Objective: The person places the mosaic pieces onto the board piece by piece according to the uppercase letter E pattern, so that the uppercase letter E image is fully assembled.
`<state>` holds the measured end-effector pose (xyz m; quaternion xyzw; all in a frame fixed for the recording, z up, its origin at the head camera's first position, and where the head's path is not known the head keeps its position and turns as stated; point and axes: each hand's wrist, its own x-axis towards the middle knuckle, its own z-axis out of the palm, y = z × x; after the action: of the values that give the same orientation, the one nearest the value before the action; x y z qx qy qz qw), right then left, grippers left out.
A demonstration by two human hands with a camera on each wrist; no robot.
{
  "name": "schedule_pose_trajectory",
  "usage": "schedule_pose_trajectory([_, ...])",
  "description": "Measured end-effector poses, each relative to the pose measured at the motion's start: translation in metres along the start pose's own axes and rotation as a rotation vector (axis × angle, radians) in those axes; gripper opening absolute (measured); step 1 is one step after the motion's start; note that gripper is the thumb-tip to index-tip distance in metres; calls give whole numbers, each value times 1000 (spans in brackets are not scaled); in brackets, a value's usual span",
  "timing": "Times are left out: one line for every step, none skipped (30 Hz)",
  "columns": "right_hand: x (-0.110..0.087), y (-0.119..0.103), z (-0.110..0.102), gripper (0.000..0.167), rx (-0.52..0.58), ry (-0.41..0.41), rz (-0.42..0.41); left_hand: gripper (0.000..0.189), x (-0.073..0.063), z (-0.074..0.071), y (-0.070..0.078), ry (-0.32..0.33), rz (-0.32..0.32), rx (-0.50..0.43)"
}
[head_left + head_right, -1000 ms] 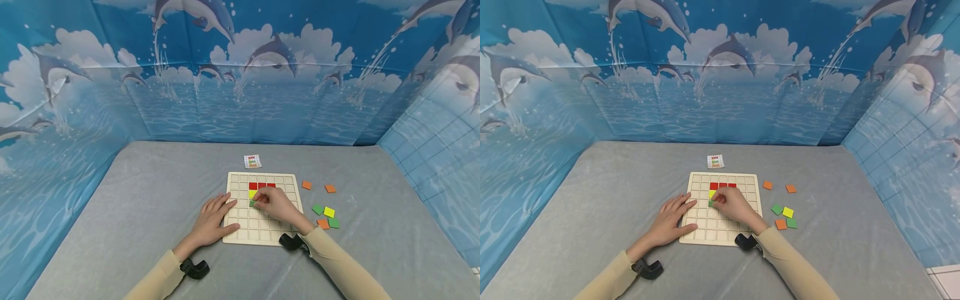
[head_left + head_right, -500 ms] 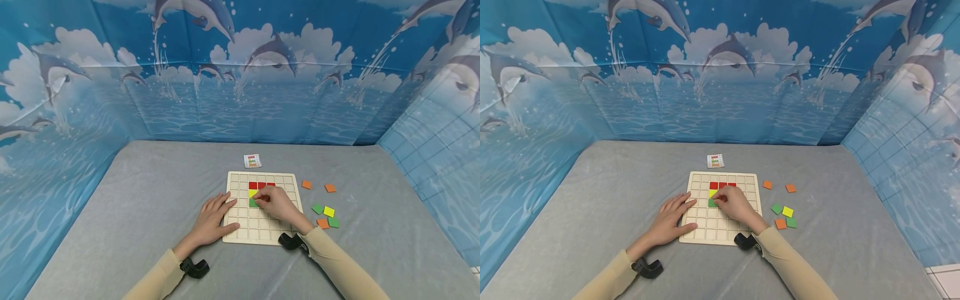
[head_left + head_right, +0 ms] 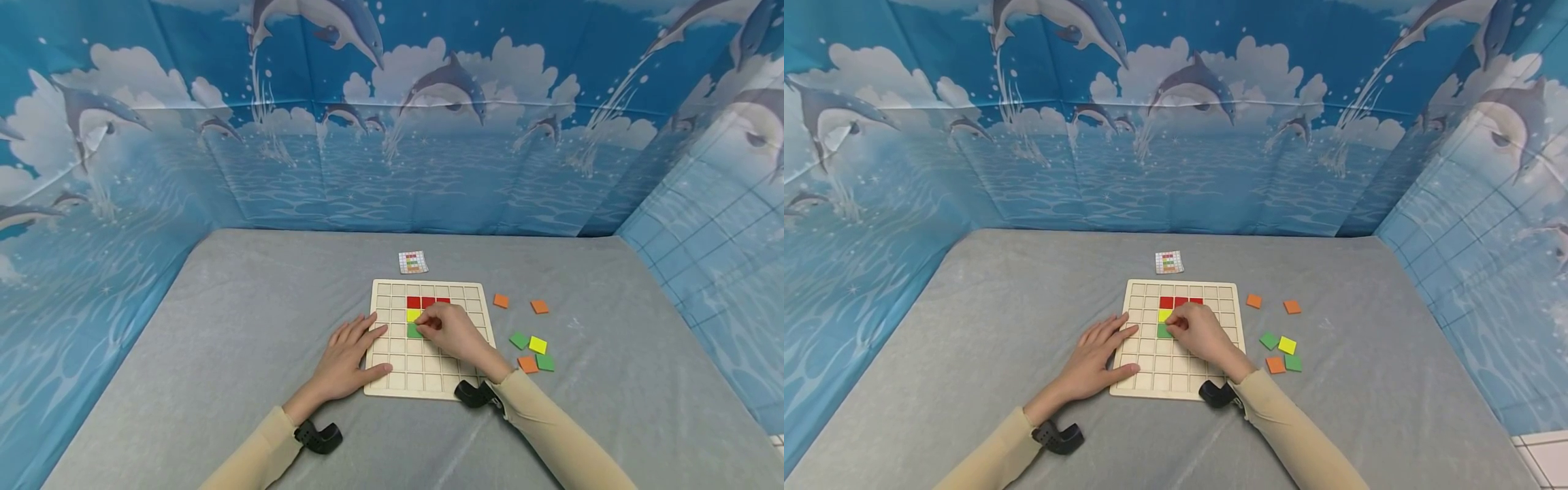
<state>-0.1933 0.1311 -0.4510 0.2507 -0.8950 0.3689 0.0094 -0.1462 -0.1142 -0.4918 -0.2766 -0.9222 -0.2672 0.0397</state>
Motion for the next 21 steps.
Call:
schedule_pose_trajectory([0,0,0,4,-3,0,3,67,0,0,0,0,0,-2])
schedule_pose_trajectory([0,0,0,4,-4,0,5,67,0,0,0,0,-1,-3])
schedule_pose_trajectory([0,0,0,4,-5,-1,5,67,0,0,0,-1,0,-4])
schedule_pose_trajectory([0,1,0,4,-5,-1,7,67,0,0,0,-1,0,-5])
schedule_pose_trajectory([1,1,1,4,-5,-1,7,67,0,0,0,-1,0,-5])
schedule_pose_trajectory([1,0,0,3,-5,-1,8,68,0,-1,1,-1,0,-5])
schedule_pose_trajectory([1,0,0,3,-6,0,10,68,0,-1,1,-1,0,-4])
schedule_pose_trajectory([1,0,0,3,-7,-2,11,68,0,-1,1,-1,0,-3])
schedule_pose_trajectory([1,0,0,4,-9,-4,15,68,0,-1,1,-1,0,-3])
schedule_pose_trajectory([1,-1,0,5,-10,-8,23,68,0,-2,1,-1,0,-2])
schedule_pose_trajectory([1,-1,-1,6,-8,-15,31,68,0,-2,1,-3,0,-1])
schedule_pose_trajectory([1,-1,-1,7,-7,-22,40,68,0,-2,1,-4,-1,2])
schedule_pose_trajectory([1,-1,-1,9,-7,-30,48,68,1,-2,1,-5,-1,2])
schedule_pose_trajectory([1,-1,-1,9,-5,-38,53,68,1,-2,1,-6,-1,3])
schedule_pose_trajectory([1,-1,-2,9,-3,-45,59,68,1,-2,1,-7,0,3])
schedule_pose_trajectory([0,0,-2,9,-2,-51,61,68,1,-2,1,-7,-1,4])
schedule_pose_trajectory([0,-1,-2,9,1,-57,63,68,1,-2,1,-8,-2,4])
schedule_pose_trajectory([0,-1,-2,8,2,-61,63,68,0,-2,1,-8,-2,3])
schedule_pose_trajectory([0,-1,-3,7,5,-66,60,68,0,-2,1,-7,-3,1])
schedule_pose_trajectory([-1,-1,-3,6,7,-71,56,68,0,-2,1,-5,-2,0])
schedule_pose_trajectory([-1,-1,-4,6,11,-77,52,68,0,-1,1,-2,0,0])
